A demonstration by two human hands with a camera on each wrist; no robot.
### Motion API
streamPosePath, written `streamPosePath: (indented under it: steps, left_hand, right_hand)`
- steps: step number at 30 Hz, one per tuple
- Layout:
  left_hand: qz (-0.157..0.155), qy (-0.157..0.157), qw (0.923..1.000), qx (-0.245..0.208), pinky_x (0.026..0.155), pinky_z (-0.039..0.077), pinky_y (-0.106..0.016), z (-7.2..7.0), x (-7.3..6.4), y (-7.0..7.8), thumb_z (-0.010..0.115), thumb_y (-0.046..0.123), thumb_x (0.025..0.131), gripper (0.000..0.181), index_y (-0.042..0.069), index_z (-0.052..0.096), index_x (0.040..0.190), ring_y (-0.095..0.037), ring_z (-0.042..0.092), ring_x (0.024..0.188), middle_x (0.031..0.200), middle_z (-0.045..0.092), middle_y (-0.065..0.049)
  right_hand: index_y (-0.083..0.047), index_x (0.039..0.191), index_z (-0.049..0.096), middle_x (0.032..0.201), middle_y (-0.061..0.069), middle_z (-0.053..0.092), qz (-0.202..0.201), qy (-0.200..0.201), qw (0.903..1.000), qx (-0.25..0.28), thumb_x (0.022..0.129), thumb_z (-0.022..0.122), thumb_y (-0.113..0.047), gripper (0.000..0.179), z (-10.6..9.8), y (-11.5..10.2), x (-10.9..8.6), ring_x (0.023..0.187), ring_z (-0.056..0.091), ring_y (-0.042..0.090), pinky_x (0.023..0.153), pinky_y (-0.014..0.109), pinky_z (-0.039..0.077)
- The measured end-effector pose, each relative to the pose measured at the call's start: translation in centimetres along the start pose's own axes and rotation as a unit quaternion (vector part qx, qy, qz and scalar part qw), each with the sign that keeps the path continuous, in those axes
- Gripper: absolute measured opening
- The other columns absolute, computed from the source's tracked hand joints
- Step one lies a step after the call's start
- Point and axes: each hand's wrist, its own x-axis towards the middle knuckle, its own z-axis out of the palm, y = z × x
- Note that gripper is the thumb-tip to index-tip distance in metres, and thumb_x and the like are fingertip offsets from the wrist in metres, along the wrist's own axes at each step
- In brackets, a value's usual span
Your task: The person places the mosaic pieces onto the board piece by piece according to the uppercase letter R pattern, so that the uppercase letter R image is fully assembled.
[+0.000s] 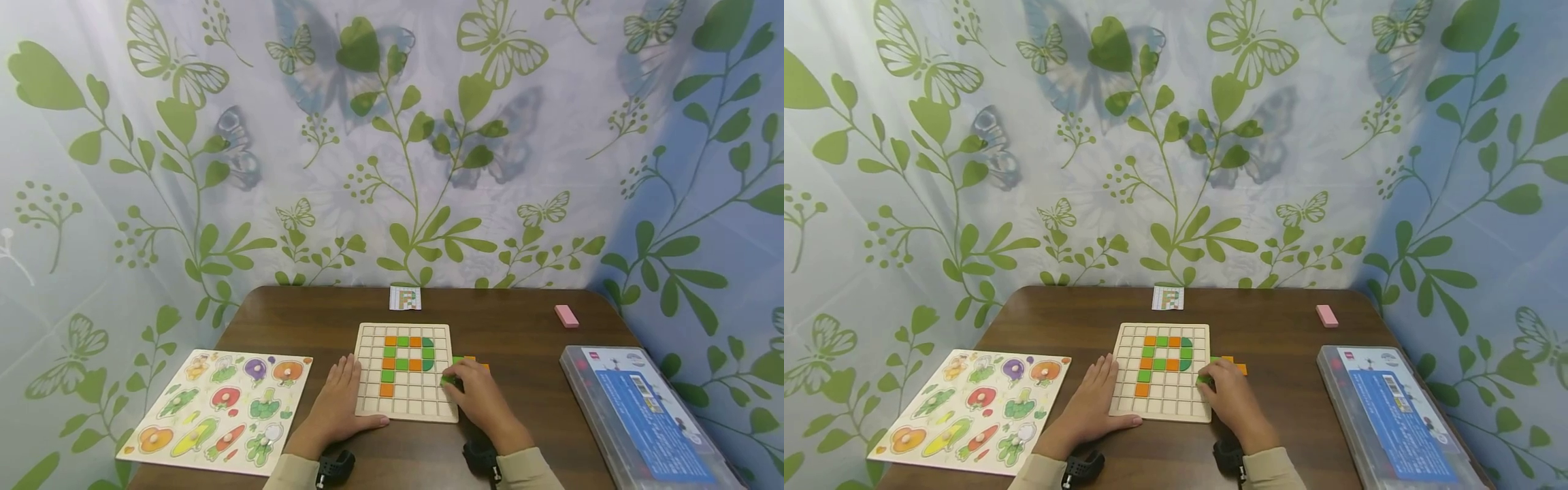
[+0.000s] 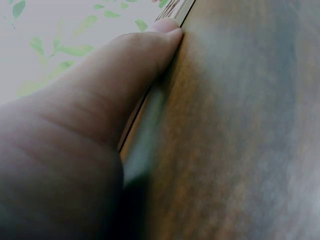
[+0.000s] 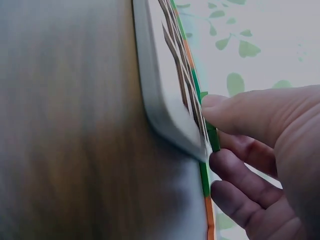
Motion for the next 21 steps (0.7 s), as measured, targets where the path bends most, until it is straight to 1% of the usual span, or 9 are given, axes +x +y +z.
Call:
streamPosePath:
  steps: [2, 6, 12, 17, 21]
  left_hand:
    - [-0.002, 0.001, 1.0000, 0.003, 0.124, 0.020, -0.055, 0.1, 0.0, -0.1, 0.060, 0.090, 0.080, 0.134, -0.013, 0.028, 0.159, -0.045, 0.021, 0.154, 0.167, 0.022, -0.032]
    - [-0.007, -0.004, 0.9999, 0.009, 0.125, 0.017, -0.054, 0.3, 0.1, -0.3, 0.058, 0.091, 0.080, 0.134, -0.012, 0.026, 0.160, -0.044, 0.019, 0.155, 0.168, 0.020, -0.031]
    - [-0.003, -0.001, 1.0000, 0.009, 0.125, 0.018, -0.054, 0.4, 0.0, -0.2, 0.059, 0.090, 0.081, 0.133, -0.013, 0.027, 0.160, -0.044, 0.020, 0.155, 0.167, 0.021, -0.031]
    - [-0.001, 0.002, 1.0000, 0.008, 0.125, 0.018, -0.054, 0.3, 0.0, -0.2, 0.060, 0.090, 0.081, 0.133, -0.012, 0.027, 0.160, -0.044, 0.020, 0.155, 0.167, 0.022, -0.031]
    - [0.000, 0.004, 1.0000, 0.007, 0.124, 0.020, -0.055, 0.3, 0.0, -0.2, 0.060, 0.090, 0.080, 0.133, -0.012, 0.028, 0.160, -0.044, 0.021, 0.155, 0.167, 0.022, -0.031]
  right_hand:
    - [-0.012, 0.101, 0.079, 0.104, -0.004, 0.067, -0.004, -0.006, 1.0000, 0.006, 0.088, 0.086, -0.003, 0.017, 0.4, -0.4, 0.1, 0.100, 0.065, 0.019, 0.083, 0.043, 0.059]
    - [-0.011, 0.101, 0.079, 0.104, -0.005, 0.067, -0.025, -0.014, 0.9996, -0.004, 0.088, 0.087, -0.006, 0.016, 1.1, -1.3, 0.2, 0.100, 0.064, 0.018, 0.085, 0.042, 0.060]
    - [-0.010, 0.101, 0.078, 0.102, -0.005, 0.067, -0.075, -0.032, 0.9967, -0.004, 0.088, 0.087, -0.006, 0.017, 2.4, -2.8, 0.5, 0.097, 0.065, 0.017, 0.083, 0.038, 0.060]
    - [-0.010, 0.102, 0.078, 0.103, -0.006, 0.066, -0.095, -0.055, 0.9940, -0.007, 0.090, 0.086, -0.009, 0.014, 3.5, -4.1, 0.7, 0.096, 0.063, 0.014, 0.086, 0.038, 0.058]
    - [-0.011, 0.102, 0.078, 0.104, -0.007, 0.067, -0.116, -0.063, 0.9913, -0.001, 0.091, 0.086, -0.010, 0.014, 4.3, -5.0, 0.8, 0.097, 0.062, 0.013, 0.088, 0.039, 0.057]
